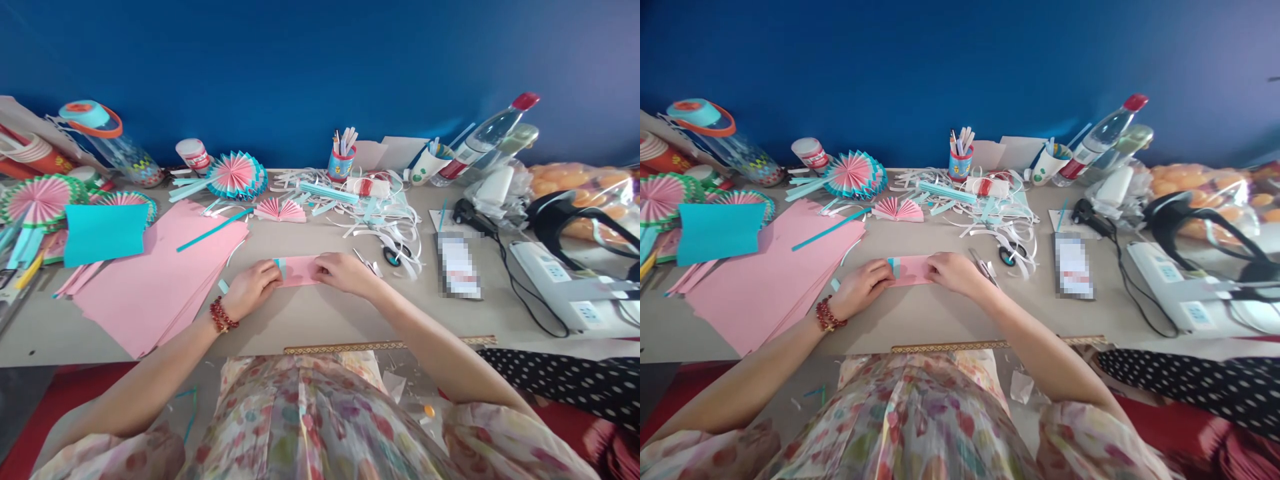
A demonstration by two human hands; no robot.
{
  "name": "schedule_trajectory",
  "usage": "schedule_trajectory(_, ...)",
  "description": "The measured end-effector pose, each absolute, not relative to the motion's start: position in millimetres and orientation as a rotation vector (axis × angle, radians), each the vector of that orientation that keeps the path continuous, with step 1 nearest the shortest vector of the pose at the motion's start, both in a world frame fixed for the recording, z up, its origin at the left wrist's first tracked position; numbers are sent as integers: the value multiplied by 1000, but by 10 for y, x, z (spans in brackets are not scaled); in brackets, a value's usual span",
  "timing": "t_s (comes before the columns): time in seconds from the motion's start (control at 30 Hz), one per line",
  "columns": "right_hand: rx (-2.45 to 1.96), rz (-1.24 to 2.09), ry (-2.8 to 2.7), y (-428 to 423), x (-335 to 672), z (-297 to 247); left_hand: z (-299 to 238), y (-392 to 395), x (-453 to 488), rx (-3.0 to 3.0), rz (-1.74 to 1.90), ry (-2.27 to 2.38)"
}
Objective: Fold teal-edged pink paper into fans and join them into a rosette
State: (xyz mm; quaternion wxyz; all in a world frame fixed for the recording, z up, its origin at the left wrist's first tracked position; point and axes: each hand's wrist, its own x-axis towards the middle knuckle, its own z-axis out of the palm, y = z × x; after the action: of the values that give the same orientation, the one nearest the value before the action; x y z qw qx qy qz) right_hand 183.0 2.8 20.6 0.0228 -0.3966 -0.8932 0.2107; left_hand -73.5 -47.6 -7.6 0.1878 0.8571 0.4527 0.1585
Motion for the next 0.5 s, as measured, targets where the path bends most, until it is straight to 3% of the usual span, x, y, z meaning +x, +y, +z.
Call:
schedule_trajectory(0.27,-1258,543,-2779,-47,1830,119,-71,-517,-714,2505,411,1314)
schedule_trajectory(0.5,-1261,504,-2784,-79,1851,152,-43,-518,-683,2904,127,1057)
